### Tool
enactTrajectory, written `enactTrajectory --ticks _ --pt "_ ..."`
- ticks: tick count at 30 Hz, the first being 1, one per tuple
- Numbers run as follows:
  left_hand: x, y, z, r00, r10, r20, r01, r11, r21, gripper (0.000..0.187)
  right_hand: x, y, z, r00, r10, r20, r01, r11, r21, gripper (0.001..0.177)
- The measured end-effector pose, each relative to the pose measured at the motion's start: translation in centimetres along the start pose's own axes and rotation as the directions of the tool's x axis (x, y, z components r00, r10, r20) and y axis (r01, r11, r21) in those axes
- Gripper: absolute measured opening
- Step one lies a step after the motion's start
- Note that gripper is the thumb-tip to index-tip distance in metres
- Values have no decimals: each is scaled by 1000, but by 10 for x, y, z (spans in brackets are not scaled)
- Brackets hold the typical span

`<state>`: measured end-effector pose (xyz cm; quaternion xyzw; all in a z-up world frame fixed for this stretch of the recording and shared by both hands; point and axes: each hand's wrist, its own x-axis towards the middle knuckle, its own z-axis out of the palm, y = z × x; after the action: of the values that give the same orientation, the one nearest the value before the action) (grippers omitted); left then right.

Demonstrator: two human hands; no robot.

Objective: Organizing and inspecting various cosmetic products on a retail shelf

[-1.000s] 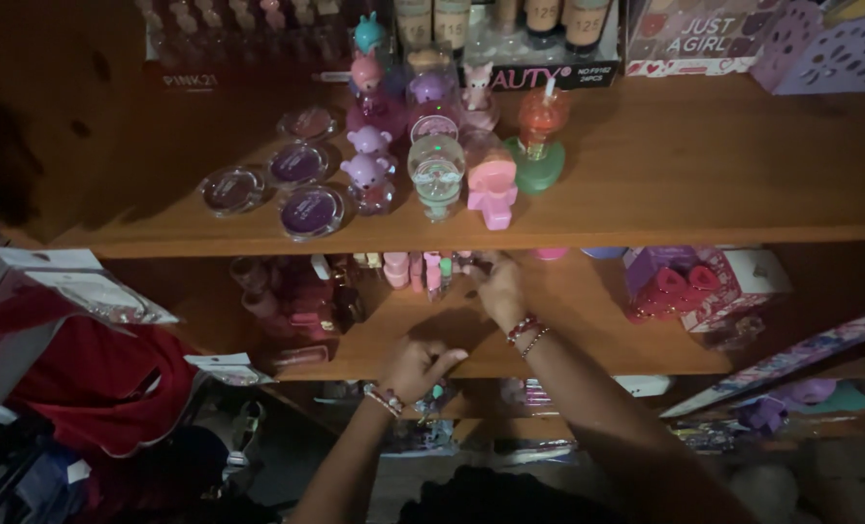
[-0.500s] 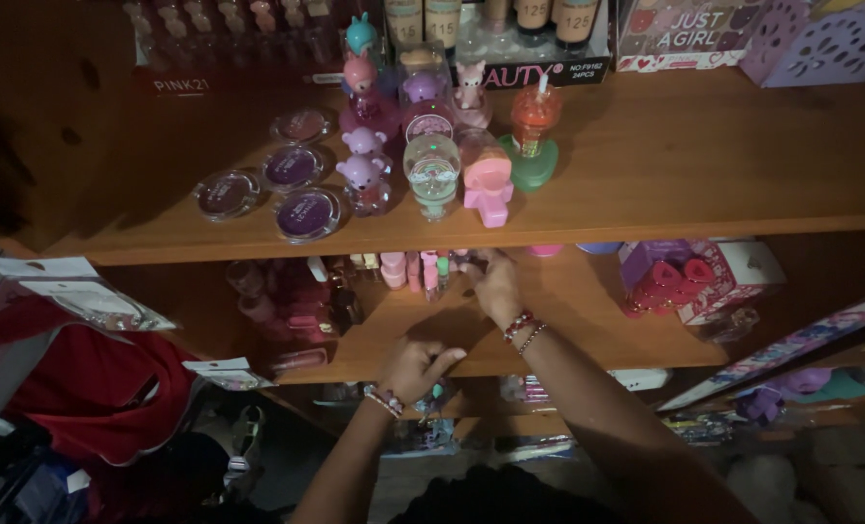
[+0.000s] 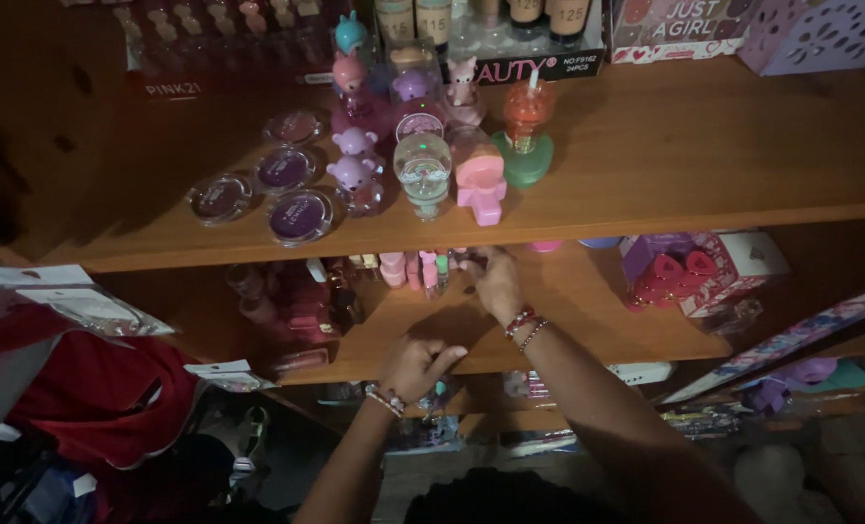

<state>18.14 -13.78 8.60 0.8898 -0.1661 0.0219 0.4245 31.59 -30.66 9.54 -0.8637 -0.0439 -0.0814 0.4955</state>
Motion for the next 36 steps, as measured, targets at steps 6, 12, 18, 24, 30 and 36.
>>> enactTrajectory --ticks 6,12,18,24,30,36 --pt "-1 -5 7 1000 -7 -29 7 1000 -9 49 1 5 4 1000 10 -9 -10 1000 24 27" --pt "-2 -3 4 1000 -4 -28 4 1000 -7 51 -2 -3 0 999 38 9 -38 999 29 28" --pt "-1 -11 7 999 1 -46 0 1000 6 50 7 11 5 998 52 23 -53 998 45 32" --pt "-2 -5 5 999 -11 -44 9 999 -35 49 0 -7 -6 993 97 64 -94 994 -50 34" --pt "-1 -9 9 999 -8 -46 7 1000 -4 49 -9 -21 -13 995 75 65 -71 996 -57 27" --pt "0 -13 13 999 -23 -44 22 1000 -11 49 -4 -16 -12 998 33 50 -33 999 -10 22"
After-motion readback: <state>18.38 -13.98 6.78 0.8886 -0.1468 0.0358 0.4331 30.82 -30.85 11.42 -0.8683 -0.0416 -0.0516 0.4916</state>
